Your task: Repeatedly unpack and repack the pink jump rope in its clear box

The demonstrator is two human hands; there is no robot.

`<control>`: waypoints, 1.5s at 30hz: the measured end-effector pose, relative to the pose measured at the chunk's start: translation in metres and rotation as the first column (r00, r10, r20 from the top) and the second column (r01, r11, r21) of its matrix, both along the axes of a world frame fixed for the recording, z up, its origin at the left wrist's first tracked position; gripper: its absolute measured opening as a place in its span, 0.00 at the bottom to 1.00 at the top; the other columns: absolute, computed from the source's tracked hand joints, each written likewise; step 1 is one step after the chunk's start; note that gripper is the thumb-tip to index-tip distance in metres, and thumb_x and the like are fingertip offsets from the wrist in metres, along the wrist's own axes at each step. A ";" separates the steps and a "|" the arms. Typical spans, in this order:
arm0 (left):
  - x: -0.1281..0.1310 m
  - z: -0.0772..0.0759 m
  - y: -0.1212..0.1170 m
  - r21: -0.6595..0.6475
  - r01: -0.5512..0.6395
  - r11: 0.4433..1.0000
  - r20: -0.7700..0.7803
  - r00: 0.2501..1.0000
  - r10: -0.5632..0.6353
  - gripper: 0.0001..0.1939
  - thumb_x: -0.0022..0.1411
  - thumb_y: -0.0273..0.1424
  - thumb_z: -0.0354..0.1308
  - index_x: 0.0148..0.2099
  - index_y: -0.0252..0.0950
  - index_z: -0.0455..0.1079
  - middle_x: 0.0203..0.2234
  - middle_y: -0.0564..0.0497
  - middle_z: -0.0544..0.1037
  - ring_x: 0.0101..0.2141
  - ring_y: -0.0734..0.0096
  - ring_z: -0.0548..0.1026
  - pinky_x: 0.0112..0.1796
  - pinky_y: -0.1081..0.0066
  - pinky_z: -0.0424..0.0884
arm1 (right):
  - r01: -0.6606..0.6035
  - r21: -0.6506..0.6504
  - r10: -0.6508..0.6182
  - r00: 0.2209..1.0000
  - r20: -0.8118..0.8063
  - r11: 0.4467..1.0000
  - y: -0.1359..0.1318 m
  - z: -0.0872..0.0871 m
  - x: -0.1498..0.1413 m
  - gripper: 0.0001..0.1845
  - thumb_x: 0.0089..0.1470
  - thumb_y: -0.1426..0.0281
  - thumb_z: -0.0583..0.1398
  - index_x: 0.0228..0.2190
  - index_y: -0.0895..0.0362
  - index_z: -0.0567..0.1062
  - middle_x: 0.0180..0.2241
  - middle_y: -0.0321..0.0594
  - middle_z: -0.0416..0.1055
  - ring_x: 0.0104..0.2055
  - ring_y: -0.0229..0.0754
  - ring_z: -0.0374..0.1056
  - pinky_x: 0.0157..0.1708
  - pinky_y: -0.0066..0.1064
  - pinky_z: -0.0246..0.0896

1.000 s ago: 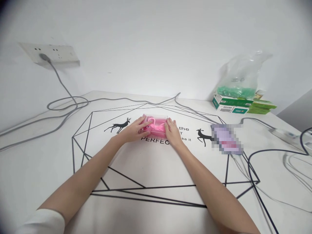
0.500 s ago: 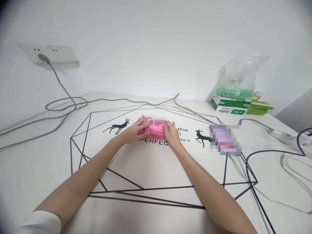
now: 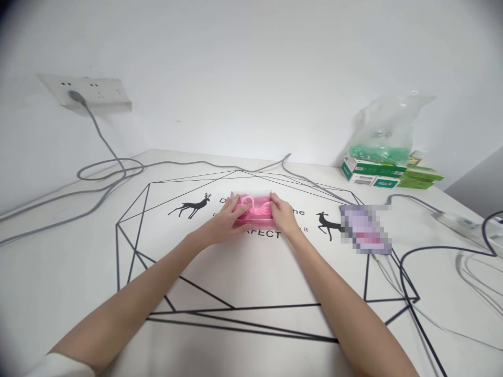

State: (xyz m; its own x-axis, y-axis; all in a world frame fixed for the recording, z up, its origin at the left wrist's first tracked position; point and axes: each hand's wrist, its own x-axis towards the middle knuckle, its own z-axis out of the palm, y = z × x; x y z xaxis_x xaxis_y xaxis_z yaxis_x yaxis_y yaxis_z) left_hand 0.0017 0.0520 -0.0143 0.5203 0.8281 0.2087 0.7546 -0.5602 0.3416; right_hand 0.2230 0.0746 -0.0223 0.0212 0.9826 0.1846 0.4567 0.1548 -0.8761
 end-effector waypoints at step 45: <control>-0.020 0.011 -0.024 0.240 0.094 0.966 -0.126 0.990 -0.065 0.36 0.58 0.55 0.61 0.64 0.47 0.63 0.60 0.40 0.66 0.55 0.44 0.66 0.54 0.47 0.63 | -0.543 0.197 0.197 0.582 0.789 0.816 0.000 0.014 0.029 0.23 0.67 0.61 0.49 0.57 0.51 0.73 0.62 0.36 0.65 0.67 0.49 0.56 0.64 0.44 0.56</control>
State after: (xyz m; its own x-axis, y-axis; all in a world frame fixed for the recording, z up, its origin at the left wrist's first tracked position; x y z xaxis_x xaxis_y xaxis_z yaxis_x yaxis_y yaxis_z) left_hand -0.0184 0.0280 -0.0032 0.6149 0.7142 0.3343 0.7308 -0.6754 0.0988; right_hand 0.2525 0.0747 -0.0083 -0.6328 0.7061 0.3178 0.7121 0.6919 -0.1193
